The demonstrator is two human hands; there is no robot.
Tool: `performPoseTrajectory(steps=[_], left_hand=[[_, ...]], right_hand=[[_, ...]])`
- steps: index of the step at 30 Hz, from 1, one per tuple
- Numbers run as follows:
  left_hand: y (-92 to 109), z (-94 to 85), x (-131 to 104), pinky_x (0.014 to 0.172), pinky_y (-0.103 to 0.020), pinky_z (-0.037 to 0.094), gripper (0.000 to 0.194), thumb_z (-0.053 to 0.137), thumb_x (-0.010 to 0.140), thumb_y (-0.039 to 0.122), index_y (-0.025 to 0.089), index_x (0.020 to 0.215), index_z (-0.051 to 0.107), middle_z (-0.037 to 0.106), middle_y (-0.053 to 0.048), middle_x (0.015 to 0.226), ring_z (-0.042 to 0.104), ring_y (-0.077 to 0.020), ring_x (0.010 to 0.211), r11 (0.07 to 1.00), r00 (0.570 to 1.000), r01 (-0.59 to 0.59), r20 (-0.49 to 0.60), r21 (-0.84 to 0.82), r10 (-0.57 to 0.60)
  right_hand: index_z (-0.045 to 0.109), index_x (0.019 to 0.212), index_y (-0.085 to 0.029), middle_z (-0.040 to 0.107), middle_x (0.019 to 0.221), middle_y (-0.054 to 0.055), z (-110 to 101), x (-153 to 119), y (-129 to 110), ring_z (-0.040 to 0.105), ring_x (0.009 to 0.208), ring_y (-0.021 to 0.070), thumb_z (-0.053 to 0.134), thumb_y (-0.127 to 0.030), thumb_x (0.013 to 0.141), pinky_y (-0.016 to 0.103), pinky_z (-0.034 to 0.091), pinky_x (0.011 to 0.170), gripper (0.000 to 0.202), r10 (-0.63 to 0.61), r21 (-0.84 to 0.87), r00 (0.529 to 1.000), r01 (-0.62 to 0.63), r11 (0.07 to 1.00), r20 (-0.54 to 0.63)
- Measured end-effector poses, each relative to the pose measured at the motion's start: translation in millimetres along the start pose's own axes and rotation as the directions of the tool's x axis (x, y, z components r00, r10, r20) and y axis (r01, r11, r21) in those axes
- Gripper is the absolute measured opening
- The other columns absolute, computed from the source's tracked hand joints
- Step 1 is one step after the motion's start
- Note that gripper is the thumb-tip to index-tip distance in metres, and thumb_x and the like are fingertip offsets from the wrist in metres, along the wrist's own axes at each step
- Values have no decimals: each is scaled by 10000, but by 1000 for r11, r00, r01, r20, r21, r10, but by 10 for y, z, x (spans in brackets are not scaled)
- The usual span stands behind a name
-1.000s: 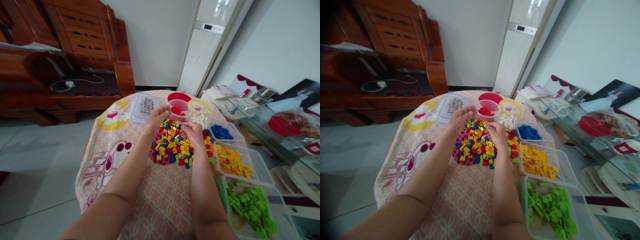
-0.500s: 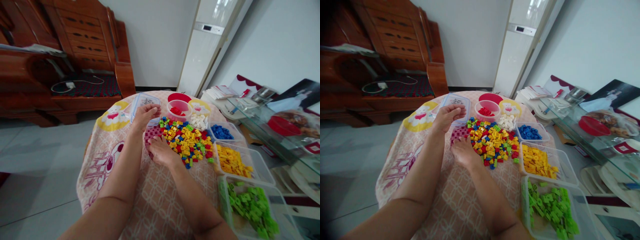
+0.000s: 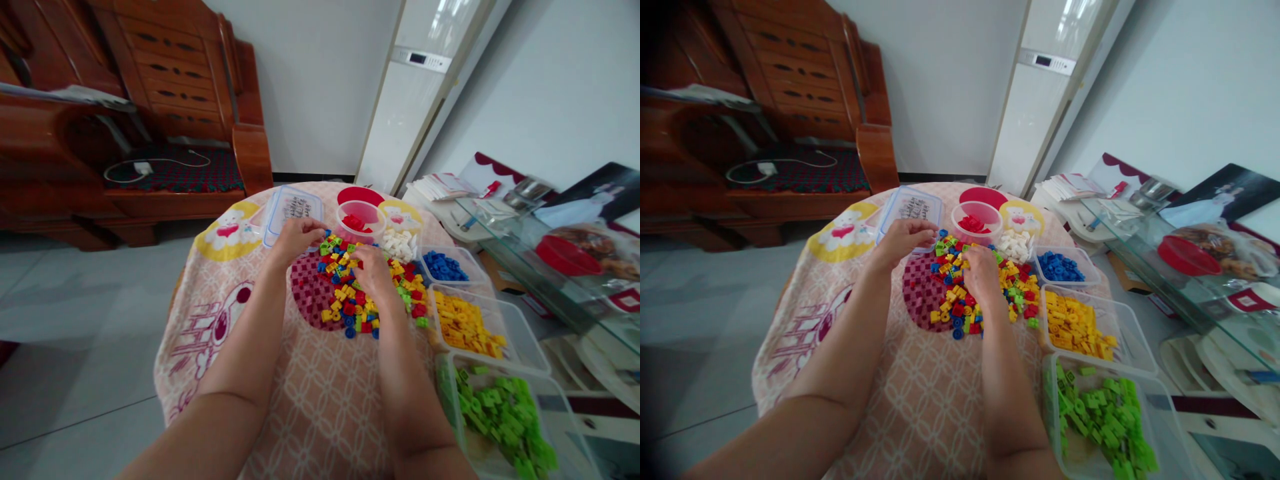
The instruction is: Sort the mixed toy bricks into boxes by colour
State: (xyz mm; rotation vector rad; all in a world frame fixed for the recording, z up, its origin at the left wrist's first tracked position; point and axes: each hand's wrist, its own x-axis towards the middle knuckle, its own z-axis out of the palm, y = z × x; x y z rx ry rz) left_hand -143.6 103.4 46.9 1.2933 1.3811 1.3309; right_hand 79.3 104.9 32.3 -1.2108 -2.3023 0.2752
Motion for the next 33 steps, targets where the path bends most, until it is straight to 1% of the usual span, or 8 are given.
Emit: performPoseTrajectory(steps=[3, 8, 15, 20, 24, 27, 30, 33], left_hand=[[-33, 12, 12, 692, -242, 557, 243, 678, 769, 268, 151, 936, 812, 747, -20, 699, 690, -163, 698, 950, 997, -34, 74, 312, 11], [-34, 17, 10, 706, -227, 507, 235, 656, 760, 215, 171, 894, 844, 767, -18, 715, 695, -180, 750, 697, 984, -117, 179, 707, -17], [-65, 31, 8, 655, -229, 474, 184, 746, 712, 191, 186, 865, 847, 776, -9, 733, 690, -170, 702, 624, 952, -131, 273, 770, -137], [-113, 78, 15, 636, -223, 460, 201, 806, 671, 176, 176, 870, 833, 779, -13, 753, 691, -169, 717, 599, 949, -117, 268, 792, -168], [-149, 78, 21, 646, -224, 471, 224, 790, 674, 151, 160, 896, 821, 772, -12, 747, 692, -169, 715, 617, 950, -109, 265, 779, -167], [-175, 59, 27, 625, -215, 463, 212, 775, 675, 130, 152, 884, 802, 755, -2, 716, 685, -161, 697, 644, 946, -107, 277, 757, -169], [-201, 41, 39, 625, -210, 469, 214, 757, 670, 118, 153, 879, 792, 759, 4, 741, 686, -156, 701, 671, 942, -116, 295, 733, -159], [-229, 30, 56, 644, -209, 486, 264, 776, 637, 128, 163, 898, 789, 771, 8, 790, 694, -161, 731, 691, 931, -143, 333, 709, -149]], right_hand=[[797, 919, -190, 786, 1048, 104, -127, -5, 109, 686, 1066, 277, 582, -43, 774, 400, 491, 1019, 298, 68, 73, 994, -61, 995, -87], [824, 965, -225, 813, 927, 59, -301, -39, 113, 737, 901, 242, 602, -177, 869, 326, 524, 839, 247, 299, 40, 948, -296, 954, -108], [830, 884, -240, 812, 881, 57, -279, -49, -114, 740, 884, 226, 702, -382, 908, 286, 473, 736, 192, 330, -182, 930, -300, 936, 163], [801, 797, -223, 805, 914, 96, -118, -31, -159, 742, 965, 265, 770, -412, 861, 308, 491, 771, 202, 307, -246, 932, -257, 935, 192], [771, 755, -210, 732, 674, 25, -117, -47, -65, 709, 703, 209, 758, -414, 816, 280, 495, 645, 214, 275, 185, 941, -311, 932, 197], [774, 890, -176, 626, 508, -38, -189, -67, 3, 578, 460, 143, 749, -453, 770, 237, 439, 478, 303, 290, 587, 929, -369, 721, 228], [751, 961, -149, 642, 508, -36, -259, -61, 59, 549, 399, 119, 789, -489, 696, 202, 403, 393, 432, 379, 778, 912, -349, 522, 155], [717, 900, -154, 663, 530, -27, -297, -29, 154, 590, 407, 124, 820, -449, 622, 191, 440, 379, 419, 579, 882, 816, -268, 387, -6]])
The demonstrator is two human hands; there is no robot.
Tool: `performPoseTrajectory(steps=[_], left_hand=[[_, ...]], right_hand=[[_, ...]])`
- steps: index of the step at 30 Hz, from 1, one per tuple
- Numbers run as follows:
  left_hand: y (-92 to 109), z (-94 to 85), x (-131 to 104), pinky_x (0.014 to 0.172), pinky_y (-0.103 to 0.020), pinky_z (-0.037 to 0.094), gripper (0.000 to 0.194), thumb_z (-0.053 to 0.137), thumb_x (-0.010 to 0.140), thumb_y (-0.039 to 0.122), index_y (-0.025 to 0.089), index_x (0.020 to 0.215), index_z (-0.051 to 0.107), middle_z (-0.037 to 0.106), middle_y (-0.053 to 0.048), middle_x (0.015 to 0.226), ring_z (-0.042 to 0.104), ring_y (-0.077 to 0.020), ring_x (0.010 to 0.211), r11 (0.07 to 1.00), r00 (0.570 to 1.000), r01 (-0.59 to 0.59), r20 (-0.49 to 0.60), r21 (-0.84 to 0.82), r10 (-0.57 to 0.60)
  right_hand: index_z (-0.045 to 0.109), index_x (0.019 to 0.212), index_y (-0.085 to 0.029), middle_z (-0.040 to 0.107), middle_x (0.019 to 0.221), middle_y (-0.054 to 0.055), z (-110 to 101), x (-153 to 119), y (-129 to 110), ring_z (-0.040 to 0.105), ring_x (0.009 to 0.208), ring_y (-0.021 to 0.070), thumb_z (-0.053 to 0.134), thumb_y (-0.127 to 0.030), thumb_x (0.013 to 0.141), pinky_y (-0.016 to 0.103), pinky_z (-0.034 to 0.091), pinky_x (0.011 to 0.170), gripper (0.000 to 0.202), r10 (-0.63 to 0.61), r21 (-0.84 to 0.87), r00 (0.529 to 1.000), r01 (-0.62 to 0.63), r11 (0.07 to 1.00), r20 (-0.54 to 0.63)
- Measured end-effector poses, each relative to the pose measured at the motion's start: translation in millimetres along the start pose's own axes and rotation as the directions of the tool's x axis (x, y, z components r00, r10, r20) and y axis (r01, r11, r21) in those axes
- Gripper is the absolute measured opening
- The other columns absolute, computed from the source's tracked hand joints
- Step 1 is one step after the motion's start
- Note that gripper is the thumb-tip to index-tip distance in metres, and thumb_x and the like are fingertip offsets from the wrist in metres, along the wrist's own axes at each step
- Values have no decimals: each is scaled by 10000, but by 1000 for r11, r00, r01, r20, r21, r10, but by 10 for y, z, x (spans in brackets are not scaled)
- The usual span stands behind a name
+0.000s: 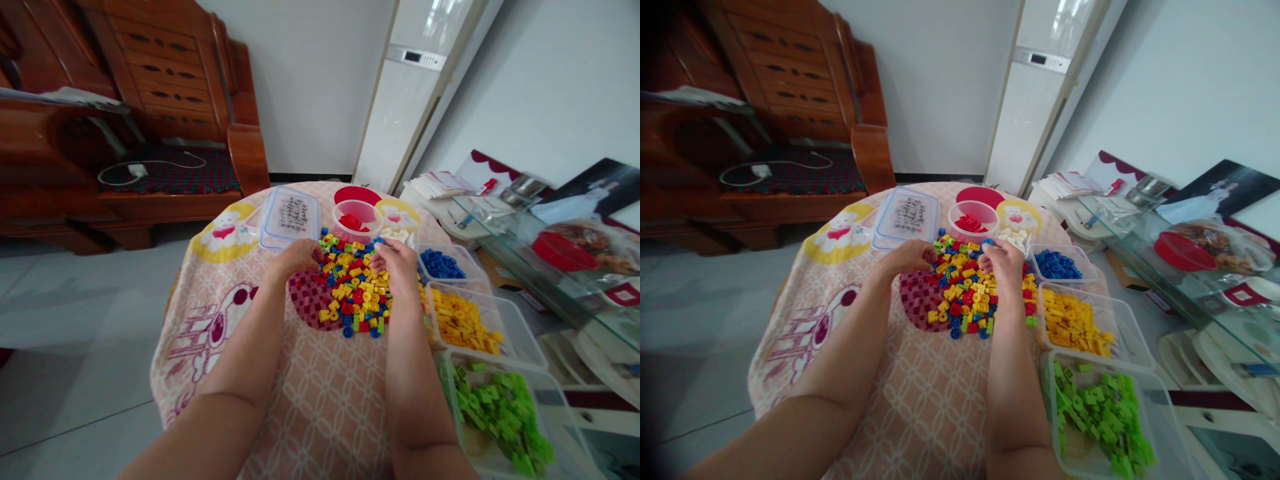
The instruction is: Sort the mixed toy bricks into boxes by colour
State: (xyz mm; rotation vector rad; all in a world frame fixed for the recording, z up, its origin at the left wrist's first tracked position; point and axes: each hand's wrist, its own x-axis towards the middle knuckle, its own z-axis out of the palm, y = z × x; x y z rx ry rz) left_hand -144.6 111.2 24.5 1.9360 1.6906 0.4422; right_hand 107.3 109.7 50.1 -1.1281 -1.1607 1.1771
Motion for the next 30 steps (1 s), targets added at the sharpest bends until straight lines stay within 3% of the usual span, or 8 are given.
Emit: performPoseTrajectory(steps=[5, 9, 13, 16, 20, 24, 26, 30], left_hand=[[-32, 23, 27, 642, -215, 488, 318, 797, 593, 135, 169, 909, 792, 782, 2, 831, 691, -172, 744, 1000, 1000, -17, 9, 23, 17], [-41, 33, 28, 637, -215, 488, 321, 761, 612, 120, 162, 929, 791, 782, -4, 824, 693, -171, 740, 1000, 1000, -13, 13, 14, 12], [-60, 24, 19, 630, -214, 497, 340, 707, 630, 114, 155, 956, 792, 770, -2, 782, 692, -168, 713, 999, 1000, -11, 20, -39, 12], [-74, 8, 7, 616, -202, 497, 327, 679, 640, 111, 159, 946, 785, 759, 7, 753, 688, -155, 690, 994, 999, -33, 22, -104, 36], [-33, -21, -28, 613, -197, 509, 306, 654, 681, 130, 154, 964, 769, 754, 6, 750, 689, -142, 678, 964, 998, -64, 12, -257, 70], [98, -36, -65, 655, -225, 548, 336, 656, 764, 190, 138, 1085, 742, 757, -8, 770, 705, -146, 696, 883, 992, -105, 10, -457, 124], [185, -31, -75, 666, -236, 558, 382, 660, 809, 216, 134, 1177, 719, 754, -13, 775, 706, -144, 699, 838, 989, -131, -7, -529, 150], [353, -13, -93, 664, -224, 553, 440, 648, 879, 220, 128, 1309, 665, 743, -15, 767, 691, -120, 682, 763, 980, -171, -27, -623, 197]], right_hand=[[650, 891, -167, 683, 585, -27, -241, 180, 66, 642, 470, 140, 805, -366, 613, 215, 529, 429, 376, -15, 187, 903, 105, 977, -430], [602, 1037, -187, 686, 675, -38, -473, 267, 98, 715, 615, 148, 745, -295, 708, 239, 610, 580, 375, 5, 225, 745, 196, 954, -667], [517, 1325, -202, 687, 752, -57, -574, 275, 75, 754, 723, 144, 638, -157, 734, 249, 636, 670, 605, 42, 234, 639, 220, 947, -768], [467, 1429, -220, 694, 759, -70, -537, 257, 51, 757, 719, 142, 607, -138, 720, 258, 645, 667, 727, 17, 206, 644, 219, 954, -765], [673, 1119, -157, 697, 656, -41, -366, 203, 32, 714, 597, 154, 654, -234, 693, 240, 606, 554, 433, -63, 131, 791, 178, 975, -609], [722, 867, -147, 689, 579, -8, -131, 73, 10, 640, 485, 143, 738, -381, 672, 227, 531, 457, 305, -105, 17, 965, 113, 993, -242], [747, 864, -155, 706, 595, 5, -15, -6, 1, 644, 499, 146, 765, -427, 673, 229, 524, 466, 333, -81, -71, 996, 79, 994, -22], [791, 972, -164, 724, 652, 1, 177, -109, 20, 656, 571, 154, 785, -435, 697, 235, 506, 513, 386, -24, -228, 964, 87, 970, 263]])
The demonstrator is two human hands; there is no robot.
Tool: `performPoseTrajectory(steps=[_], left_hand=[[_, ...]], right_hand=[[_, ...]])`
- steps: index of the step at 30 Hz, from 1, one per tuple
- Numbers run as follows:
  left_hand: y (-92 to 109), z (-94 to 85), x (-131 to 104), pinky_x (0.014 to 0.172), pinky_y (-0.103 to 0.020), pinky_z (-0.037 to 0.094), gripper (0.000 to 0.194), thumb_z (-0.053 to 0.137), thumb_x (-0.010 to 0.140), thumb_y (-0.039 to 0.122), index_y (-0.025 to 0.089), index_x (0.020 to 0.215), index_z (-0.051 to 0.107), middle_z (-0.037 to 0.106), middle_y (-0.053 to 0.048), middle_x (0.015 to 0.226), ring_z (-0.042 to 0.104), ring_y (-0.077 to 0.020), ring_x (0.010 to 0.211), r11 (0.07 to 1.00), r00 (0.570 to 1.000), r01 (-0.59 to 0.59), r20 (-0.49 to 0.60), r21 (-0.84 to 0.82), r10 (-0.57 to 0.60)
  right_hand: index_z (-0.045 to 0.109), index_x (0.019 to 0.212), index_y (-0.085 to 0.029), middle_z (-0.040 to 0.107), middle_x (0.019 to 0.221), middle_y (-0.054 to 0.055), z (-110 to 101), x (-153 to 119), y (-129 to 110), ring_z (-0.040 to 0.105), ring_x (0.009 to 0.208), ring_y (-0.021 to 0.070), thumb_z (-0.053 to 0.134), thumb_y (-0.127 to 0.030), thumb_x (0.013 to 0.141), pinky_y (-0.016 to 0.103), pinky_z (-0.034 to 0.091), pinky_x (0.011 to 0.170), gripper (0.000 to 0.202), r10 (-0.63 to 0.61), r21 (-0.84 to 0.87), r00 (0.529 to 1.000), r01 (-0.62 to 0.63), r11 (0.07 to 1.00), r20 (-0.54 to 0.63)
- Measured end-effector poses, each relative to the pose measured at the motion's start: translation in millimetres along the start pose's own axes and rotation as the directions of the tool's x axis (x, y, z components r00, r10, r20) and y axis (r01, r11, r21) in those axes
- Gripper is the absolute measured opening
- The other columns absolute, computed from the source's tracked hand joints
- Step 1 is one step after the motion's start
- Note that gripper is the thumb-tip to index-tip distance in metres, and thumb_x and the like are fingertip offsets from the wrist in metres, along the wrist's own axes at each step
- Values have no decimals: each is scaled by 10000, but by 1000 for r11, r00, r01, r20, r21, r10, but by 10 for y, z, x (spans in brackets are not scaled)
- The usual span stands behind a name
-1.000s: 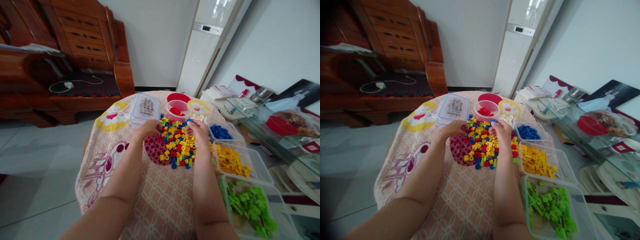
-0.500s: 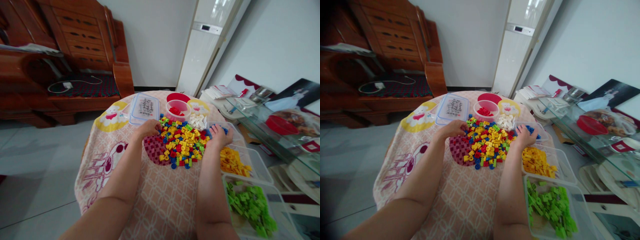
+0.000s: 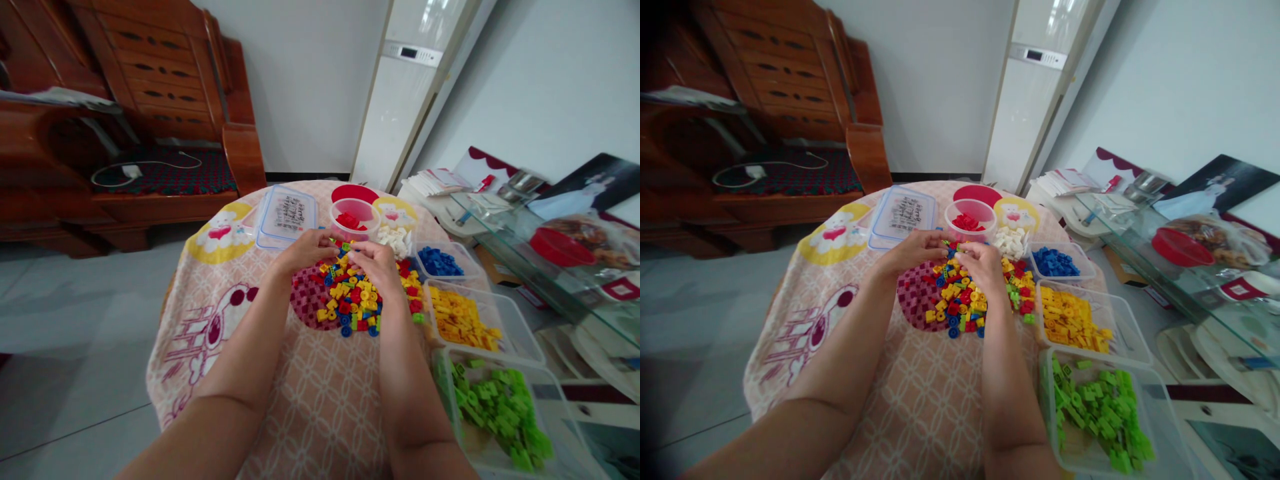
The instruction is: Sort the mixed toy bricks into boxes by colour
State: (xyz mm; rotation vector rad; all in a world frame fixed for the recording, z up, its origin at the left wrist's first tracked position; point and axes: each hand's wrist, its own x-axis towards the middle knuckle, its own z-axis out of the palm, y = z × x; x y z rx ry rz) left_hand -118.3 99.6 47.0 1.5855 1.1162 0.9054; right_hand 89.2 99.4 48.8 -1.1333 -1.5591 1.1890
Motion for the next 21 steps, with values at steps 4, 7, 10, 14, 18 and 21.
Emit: performPoseTrajectory(steps=[4, 7, 10, 14, 18, 21], left_hand=[[90, 69, -3, 647, -211, 540, 441, 664, 909, 233, 112, 1333, 653, 740, -26, 773, 672, -104, 653, 999, 1000, -7, 30, -52, 9], [125, 82, -11, 663, -220, 552, 425, 667, 925, 271, 114, 1320, 662, 748, -38, 795, 682, -108, 662, 999, 999, -6, 47, -35, 7], [122, 59, -20, 654, -219, 550, 359, 641, 931, 289, 118, 1242, 698, 755, -43, 806, 689, -113, 665, 999, 999, -14, 46, 32, 13], [88, -7, -43, 589, -200, 510, 163, 667, 832, 218, 130, 935, 756, 733, -15, 705, 673, -122, 621, 965, 998, 48, 22, 256, -56], [97, -13, -71, 535, -211, 465, 59, 672, 750, 160, 154, 737, 729, 688, 5, 576, 651, -143, 555, 869, 969, 189, 57, 457, -240], [111, 41, -63, 541, -229, 452, 47, 700, 719, 166, 170, 678, 723, 670, 7, 541, 652, -161, 553, 816, 943, 239, 74, 526, -323]], right_hand=[[809, 1037, -181, 599, 562, -64, 113, 8, 25, 536, 518, 114, 766, -405, 736, 219, 411, 502, 378, -89, -84, 991, 97, 992, 101], [806, 994, -189, 569, 547, -67, 137, 8, 33, 523, 508, 112, 753, -415, 761, 219, 407, 502, 329, -105, -91, 989, 115, 989, 107], [782, 992, -178, 651, 588, -38, 117, 1, 25, 595, 525, 130, 764, -429, 740, 226, 465, 512, 357, -62, -64, 997, 65, 996, 48], [741, 1038, -161, 698, 603, -21, 4, 39, 33, 652, 510, 151, 763, -452, 713, 218, 494, 459, 438, -10, 66, 981, 23, 998, -194], [693, 1047, -153, 687, 583, -30, -230, 129, 98, 656, 482, 161, 746, -396, 684, 222, 510, 426, 440, 58, 234, 827, 91, 968, -559], [647, 1125, -155, 688, 626, -34, -461, 178, 176, 677, 519, 162, 696, -345, 706, 237, 559, 465, 463, 114, 281, 637, 166, 945, -762]])
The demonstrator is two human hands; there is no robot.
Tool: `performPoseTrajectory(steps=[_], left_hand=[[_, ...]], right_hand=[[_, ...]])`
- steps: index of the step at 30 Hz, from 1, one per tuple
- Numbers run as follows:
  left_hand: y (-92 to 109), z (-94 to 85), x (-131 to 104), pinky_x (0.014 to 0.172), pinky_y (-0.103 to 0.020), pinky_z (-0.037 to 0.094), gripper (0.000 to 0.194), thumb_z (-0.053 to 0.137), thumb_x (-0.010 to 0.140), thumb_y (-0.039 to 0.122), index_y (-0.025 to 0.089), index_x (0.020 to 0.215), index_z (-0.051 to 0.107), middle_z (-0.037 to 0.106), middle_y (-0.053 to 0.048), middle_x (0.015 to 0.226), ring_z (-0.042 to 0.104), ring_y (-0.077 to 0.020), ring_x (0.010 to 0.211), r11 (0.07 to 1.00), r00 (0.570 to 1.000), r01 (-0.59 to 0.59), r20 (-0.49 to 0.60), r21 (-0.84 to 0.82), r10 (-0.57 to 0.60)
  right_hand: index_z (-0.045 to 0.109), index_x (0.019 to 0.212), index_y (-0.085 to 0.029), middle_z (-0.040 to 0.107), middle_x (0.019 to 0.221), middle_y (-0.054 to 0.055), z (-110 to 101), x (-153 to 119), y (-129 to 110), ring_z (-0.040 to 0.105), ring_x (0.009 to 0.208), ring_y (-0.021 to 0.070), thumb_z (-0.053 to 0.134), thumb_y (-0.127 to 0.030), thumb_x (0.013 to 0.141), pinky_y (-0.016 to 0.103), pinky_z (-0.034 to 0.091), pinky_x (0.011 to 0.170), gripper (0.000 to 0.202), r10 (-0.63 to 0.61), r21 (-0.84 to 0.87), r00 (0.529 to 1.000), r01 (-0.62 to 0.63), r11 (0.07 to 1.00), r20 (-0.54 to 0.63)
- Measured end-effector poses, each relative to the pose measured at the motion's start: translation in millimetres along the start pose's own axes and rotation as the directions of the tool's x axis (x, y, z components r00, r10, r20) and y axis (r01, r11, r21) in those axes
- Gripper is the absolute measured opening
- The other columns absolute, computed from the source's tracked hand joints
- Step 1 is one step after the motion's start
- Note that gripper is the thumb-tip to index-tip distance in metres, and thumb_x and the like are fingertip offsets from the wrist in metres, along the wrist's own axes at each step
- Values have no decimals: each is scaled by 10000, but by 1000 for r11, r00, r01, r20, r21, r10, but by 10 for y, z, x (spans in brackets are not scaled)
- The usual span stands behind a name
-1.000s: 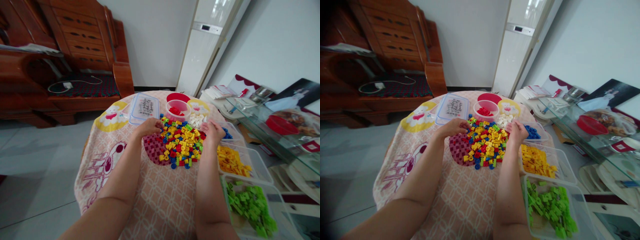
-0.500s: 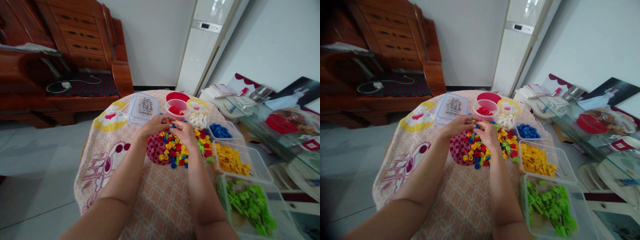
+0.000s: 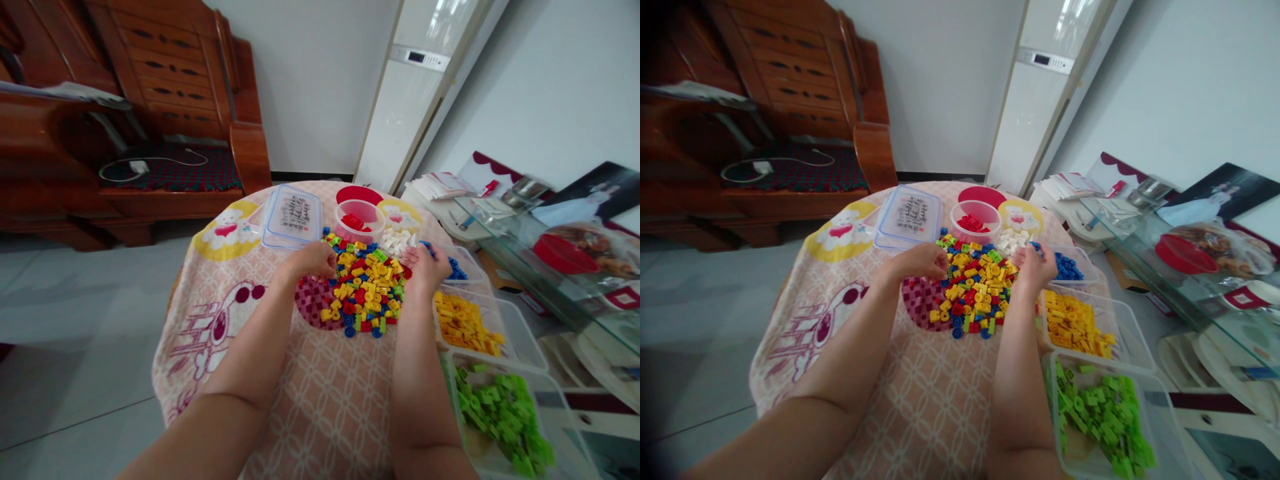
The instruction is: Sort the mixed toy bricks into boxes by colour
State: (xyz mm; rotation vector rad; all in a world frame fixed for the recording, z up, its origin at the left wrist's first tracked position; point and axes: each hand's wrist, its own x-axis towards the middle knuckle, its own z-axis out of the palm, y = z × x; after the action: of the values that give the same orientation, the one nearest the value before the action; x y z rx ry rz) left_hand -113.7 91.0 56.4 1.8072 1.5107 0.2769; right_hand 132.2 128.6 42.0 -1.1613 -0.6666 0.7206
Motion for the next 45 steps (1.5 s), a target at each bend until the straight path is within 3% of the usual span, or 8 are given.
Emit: performPoseTrajectory(steps=[4, 8, 15, 24, 30, 39, 41, 45], left_hand=[[25, 65, 66, 518, -223, 394, 140, 793, 650, 218, 194, 560, 688, 618, 33, 472, 600, -137, 505, 989, 1000, -23, 5, 145, 23], [29, 110, 126, 485, -231, 329, 228, 869, 581, 241, 208, 504, 657, 581, 45, 437, 538, -119, 469, 971, 998, -33, -47, 235, 45], [86, 125, 113, 481, -253, 305, 278, 897, 562, 204, 209, 482, 631, 536, 39, 437, 481, -118, 461, 947, 992, -39, -102, 320, 75], [93, 138, 78, 507, -257, 328, 176, 799, 571, 124, 200, 500, 657, 583, 20, 485, 529, -141, 503, 942, 988, -61, -114, 330, 104], [-4, 40, 59, 540, -226, 365, 39, 709, 659, 169, 190, 674, 738, 677, 26, 609, 613, -141, 615, 977, 983, -134, -106, 164, 152], [-117, -49, 34, 608, -220, 510, 182, 655, 740, 213, 150, 896, 724, 735, -3, 700, 696, -142, 641, 957, 967, -218, -177, -193, 185], [-115, -22, 74, 604, -220, 525, 193, 675, 733, 237, 150, 898, 722, 742, -7, 726, 699, -143, 650, 927, 947, -268, -248, -263, 203], [-95, 72, 213, 625, -242, 570, 262, 693, 691, 240, 141, 932, 724, 746, -11, 770, 708, -154, 681, 788, 862, -415, -473, -454, 182]], right_hand=[[539, 1333, -201, 687, 792, -37, -183, 213, 8, 756, 714, 168, 653, -308, 755, 269, 634, 600, 599, -31, 30, 975, 38, 999, -219], [462, 1441, -228, 696, 886, -22, -257, 259, -8, 766, 793, 166, 617, -240, 756, 300, 655, 654, 701, 8, 42, 963, 3, 999, -269], [570, 1320, -164, 682, 798, -11, -167, 173, 29, 733, 734, 194, 672, -317, 678, 297, 628, 606, 668, -70, -5, 991, 70, 998, -112], [679, 1190, -140, 683, 624, -34, -25, 7, -9, 675, 544, 169, 630, -321, 644, 246, 543, 468, 578, -29, -22, 999, 29, 999, 32], [733, 895, -136, 684, 542, -19, 1, -98, -22, 625, 434, 147, 671, -310, 635, 208, 471, 387, 318, 60, -114, 961, -30, 993, 270], [731, 852, -150, 690, 544, -2, 31, -217, -45, 604, 420, 138, 709, -380, 646, 195, 430, 369, 309, 179, -291, 847, -31, 956, 501], [739, 876, -146, 703, 568, 9, 41, -238, -40, 623, 446, 142, 710, -394, 654, 193, 434, 377, 334, 205, -329, 797, -9, 944, 568], [749, 920, -142, 720, 599, 19, 75, -289, -27, 634, 466, 138, 695, -409, 684, 188, 437, 390, 360, 253, -397, 722, 33, 917, 644]])
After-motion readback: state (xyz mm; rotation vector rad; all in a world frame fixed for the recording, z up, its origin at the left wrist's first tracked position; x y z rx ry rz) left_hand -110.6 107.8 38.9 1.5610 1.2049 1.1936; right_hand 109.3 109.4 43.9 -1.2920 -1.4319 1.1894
